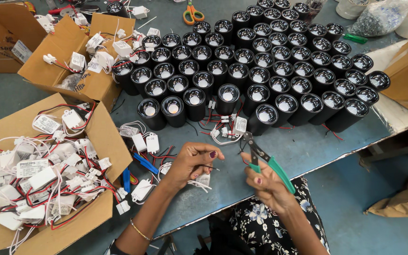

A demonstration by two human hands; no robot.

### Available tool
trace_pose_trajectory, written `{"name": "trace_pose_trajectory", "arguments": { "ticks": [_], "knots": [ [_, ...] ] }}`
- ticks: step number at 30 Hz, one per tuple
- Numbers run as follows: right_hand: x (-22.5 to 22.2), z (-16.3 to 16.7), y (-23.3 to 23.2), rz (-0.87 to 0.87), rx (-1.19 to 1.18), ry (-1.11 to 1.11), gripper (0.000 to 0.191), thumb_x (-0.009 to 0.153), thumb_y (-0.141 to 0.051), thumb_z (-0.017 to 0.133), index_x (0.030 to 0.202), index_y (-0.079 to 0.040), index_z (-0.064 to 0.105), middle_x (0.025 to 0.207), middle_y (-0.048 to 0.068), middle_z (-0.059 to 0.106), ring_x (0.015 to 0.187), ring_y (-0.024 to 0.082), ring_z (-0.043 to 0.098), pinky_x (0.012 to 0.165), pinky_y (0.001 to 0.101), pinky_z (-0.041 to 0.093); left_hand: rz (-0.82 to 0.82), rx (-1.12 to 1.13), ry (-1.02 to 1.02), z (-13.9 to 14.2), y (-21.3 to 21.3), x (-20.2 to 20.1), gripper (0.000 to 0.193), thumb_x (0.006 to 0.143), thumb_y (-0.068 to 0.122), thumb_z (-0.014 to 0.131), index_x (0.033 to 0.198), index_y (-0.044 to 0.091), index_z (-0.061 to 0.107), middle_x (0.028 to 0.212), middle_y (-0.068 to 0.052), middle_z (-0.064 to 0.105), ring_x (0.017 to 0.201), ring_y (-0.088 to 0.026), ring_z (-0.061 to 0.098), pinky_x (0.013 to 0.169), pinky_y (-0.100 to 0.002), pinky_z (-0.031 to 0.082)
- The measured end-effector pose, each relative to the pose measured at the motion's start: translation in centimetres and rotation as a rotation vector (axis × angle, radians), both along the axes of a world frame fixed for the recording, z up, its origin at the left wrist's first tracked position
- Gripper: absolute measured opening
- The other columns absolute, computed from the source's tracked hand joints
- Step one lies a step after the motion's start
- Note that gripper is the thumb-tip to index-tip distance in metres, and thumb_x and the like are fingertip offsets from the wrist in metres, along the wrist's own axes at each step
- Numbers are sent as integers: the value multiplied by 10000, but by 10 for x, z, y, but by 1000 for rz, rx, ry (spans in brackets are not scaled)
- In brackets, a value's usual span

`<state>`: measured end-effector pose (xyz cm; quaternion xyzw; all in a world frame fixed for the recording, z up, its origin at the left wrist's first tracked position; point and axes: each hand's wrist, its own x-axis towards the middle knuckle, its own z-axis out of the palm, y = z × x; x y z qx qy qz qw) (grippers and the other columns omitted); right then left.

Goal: The person takes LED driver modules with red and black wires from a cardboard box, strips insulation from the wire ends using blue-handled pliers and green-handled cutters, and sets the prepared modules on the workbench beside rows of black LED light cylinders.

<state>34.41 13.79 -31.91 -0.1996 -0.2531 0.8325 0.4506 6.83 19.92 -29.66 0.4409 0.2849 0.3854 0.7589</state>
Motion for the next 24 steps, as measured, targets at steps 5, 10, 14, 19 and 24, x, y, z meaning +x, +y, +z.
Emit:
{"name": "trace_pose_trajectory", "arguments": {
  "ticks": [5,10,14,19,24],
  "knots": [
    [-1,7,9,-301,193,-551,680,863,-4,687,1502,-1,456,830,-21,466,616,30,418,520,173,402,-19,-12,12,3,4,0,312,963,217,695,1093,-61,743,701,-77,673,475,-45,555,437,-185,430],
    [-2,2,31,-684,454,-906,528,892,31,672,1396,4,514,1044,-9,580,888,58,586,835,225,495,27,128,92,5,6,6,332,984,228,676,1138,-60,739,816,-94,714,668,-126,697,652,-240,538],
    [-2,-4,44,-706,416,-962,435,912,29,644,1330,-2,527,1102,15,658,973,126,695,851,250,542,65,130,77,5,10,9,332,981,229,656,1154,-47,720,912,-126,764,778,-170,758,734,-257,570],
    [8,-12,37,-616,374,-1081,415,948,13,659,1346,-35,551,885,107,599,964,171,744,728,269,539,147,177,177,3,15,16,336,986,237,650,1155,-44,727,928,-153,775,785,-185,759,698,-247,529],
    [32,-12,30,-644,440,-1013,392,948,22,599,1329,-36,528,989,81,735,993,154,749,768,247,550,262,198,231,13,15,40,329,989,226,627,1144,-48,724,936,-146,778,803,-175,759,714,-267,542]
  ]
}}
